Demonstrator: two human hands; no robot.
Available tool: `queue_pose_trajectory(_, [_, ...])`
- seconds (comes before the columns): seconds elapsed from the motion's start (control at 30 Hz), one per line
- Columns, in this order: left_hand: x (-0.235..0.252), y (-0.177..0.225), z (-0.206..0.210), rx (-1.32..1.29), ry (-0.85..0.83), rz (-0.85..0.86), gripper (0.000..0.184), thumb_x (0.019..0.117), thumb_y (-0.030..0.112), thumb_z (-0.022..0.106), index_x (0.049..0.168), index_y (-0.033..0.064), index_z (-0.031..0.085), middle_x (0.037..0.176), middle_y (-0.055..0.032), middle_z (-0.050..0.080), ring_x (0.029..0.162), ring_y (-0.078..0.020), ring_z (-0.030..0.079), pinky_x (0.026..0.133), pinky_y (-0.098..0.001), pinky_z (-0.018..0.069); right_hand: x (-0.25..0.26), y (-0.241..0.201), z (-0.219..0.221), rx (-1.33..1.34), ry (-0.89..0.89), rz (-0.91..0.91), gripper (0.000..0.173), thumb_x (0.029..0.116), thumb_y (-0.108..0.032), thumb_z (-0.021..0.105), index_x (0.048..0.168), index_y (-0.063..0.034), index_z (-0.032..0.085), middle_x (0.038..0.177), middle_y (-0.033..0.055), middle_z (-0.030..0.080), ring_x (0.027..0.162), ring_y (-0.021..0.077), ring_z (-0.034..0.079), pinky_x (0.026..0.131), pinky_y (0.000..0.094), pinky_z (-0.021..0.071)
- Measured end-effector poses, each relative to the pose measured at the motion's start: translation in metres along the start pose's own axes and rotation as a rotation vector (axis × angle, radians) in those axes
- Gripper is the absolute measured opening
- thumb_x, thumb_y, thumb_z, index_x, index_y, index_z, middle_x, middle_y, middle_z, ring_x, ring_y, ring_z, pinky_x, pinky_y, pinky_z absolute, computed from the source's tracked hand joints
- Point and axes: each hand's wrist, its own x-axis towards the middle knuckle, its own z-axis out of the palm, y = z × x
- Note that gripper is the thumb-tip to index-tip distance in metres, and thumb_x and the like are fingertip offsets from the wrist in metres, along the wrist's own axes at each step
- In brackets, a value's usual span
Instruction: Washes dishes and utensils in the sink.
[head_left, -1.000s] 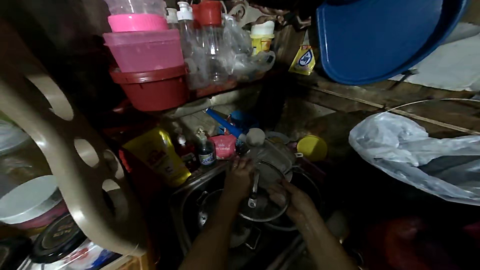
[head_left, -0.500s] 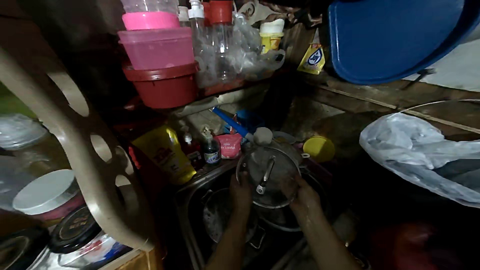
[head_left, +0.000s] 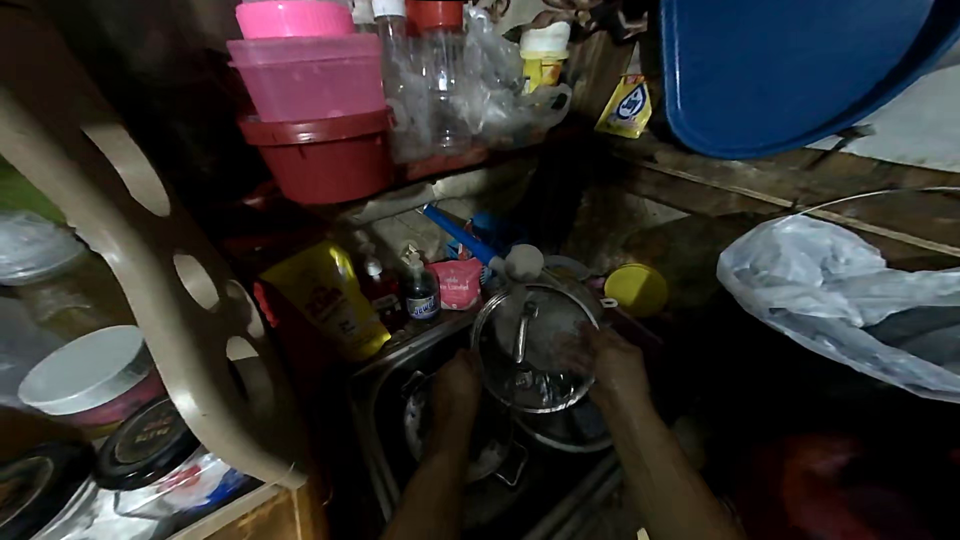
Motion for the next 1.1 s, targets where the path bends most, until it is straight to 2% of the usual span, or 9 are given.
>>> queue_pose_trajectory(0.07, [0.003,-0.003,-0.002,0.06,-0.015,0.018,0.042,0.1108,0.035,0.04,0.127,0.0064,0.066,0.116,-0.0201,0.07,0.112,-0.0379,0.068,0.096,-0.0571,0.0524,-0.003,-0.006,0.002,-0.076,-0.015,-0.022,0.032,0.1089,-0.024,0.052,0.124,0.0028,0.061,0.093,0.0126,0.074,0.074,0.018,0.074,0.067,0.0333,0.0626])
queue_pose_trajectory(0.17, [0.013,-0.011,-0.012,-0.336,0.093,-0.053,0.041,0.1117,0.027,0.041,0.124,-0.0034,0.066,0.116,-0.0238,0.068,0.111,-0.0356,0.066,0.101,-0.0515,0.0496,-0.002,-0.006,0.0,-0.127,-0.029,-0.022,0.03,0.1089,-0.023,0.052,0.122,0.0022,0.062,0.091,0.0118,0.073,0.072,0.0164,0.073,0.066,0.0326,0.0616])
queue_pose_trajectory(0.27, [0.03,-0.018,-0.017,-1.04,0.25,-0.285,0.037,0.1125,0.029,0.039,0.101,-0.0003,0.058,0.07,-0.0035,0.05,0.053,-0.0106,0.047,0.052,-0.0257,0.0447,0.001,-0.002,-0.003,-0.083,-0.029,0.035,0.032,0.1094,-0.023,0.05,0.124,0.0029,0.061,0.092,0.0151,0.073,0.074,0.0205,0.074,0.067,0.0349,0.0627])
queue_pose_trajectory(0.37, [0.031,-0.022,-0.024,-1.25,0.258,-0.296,0.027,0.1109,0.023,0.044,0.111,0.0,0.059,0.08,-0.0058,0.063,0.06,-0.0111,0.059,0.057,-0.0267,0.0528,0.003,0.0,-0.005,-0.039,-0.032,0.074,0.032,0.1094,-0.022,0.05,0.125,0.0035,0.059,0.094,0.0162,0.073,0.074,0.0221,0.074,0.067,0.0359,0.0634])
queue_pose_trajectory(0.5, [0.023,-0.027,-0.015,-0.971,0.013,-0.08,0.047,0.1039,0.017,0.06,0.146,0.0016,0.046,0.134,-0.0198,0.061,0.115,-0.0277,0.062,0.095,-0.0456,0.0516,0.004,-0.003,-0.003,0.005,0.01,0.1,0.03,0.1074,-0.021,0.054,0.126,0.0026,0.06,0.093,0.0147,0.072,0.071,0.0203,0.073,0.064,0.0352,0.0627])
queue_pose_trajectory(0.57, [0.02,-0.025,-0.008,-0.803,-0.116,0.042,0.046,0.1031,0.032,0.062,0.14,0.0041,0.057,0.123,-0.0165,0.067,0.107,-0.025,0.066,0.094,-0.0453,0.0539,0.004,-0.003,-0.003,0.014,0.016,0.111,0.029,0.1074,-0.02,0.054,0.124,0.0021,0.061,0.092,0.0146,0.073,0.07,0.0209,0.073,0.064,0.036,0.0632])
queue_pose_trajectory(0.7, [0.01,-0.009,0.005,-0.728,-0.056,0.067,0.032,0.1068,0.029,0.055,0.121,0.0036,0.067,0.09,-0.009,0.07,0.075,-0.017,0.066,0.072,-0.0365,0.0569,0.003,-0.006,-0.003,0.056,0.007,0.121,0.028,0.1081,-0.021,0.052,0.12,0.0026,0.061,0.089,0.0128,0.071,0.07,0.0186,0.071,0.062,0.0332,0.0612])
queue_pose_trajectory(0.97, [0.007,0.008,-0.006,0.105,-0.038,0.048,0.042,0.1111,0.036,0.039,0.126,0.007,0.066,0.116,-0.0177,0.07,0.112,-0.035,0.067,0.096,-0.0544,0.0522,-0.004,-0.015,-0.003,-0.036,-0.024,0.109,0.031,0.11,-0.022,0.049,0.123,0.0037,0.059,0.092,0.0153,0.074,0.074,0.0209,0.074,0.066,0.0335,0.0621])
queue_pose_trajectory(1.1, [0.011,0.007,-0.015,0.089,0.009,0.071,0.04,0.1114,0.03,0.039,0.123,0.004,0.067,0.116,-0.0202,0.07,0.113,-0.0372,0.067,0.097,-0.0542,0.0517,-0.003,-0.014,-0.001,-0.084,-0.02,0.048,0.03,0.1095,-0.02,0.05,0.122,0.0048,0.061,0.09,0.0146,0.074,0.071,0.0193,0.074,0.064,0.0324,0.0622])
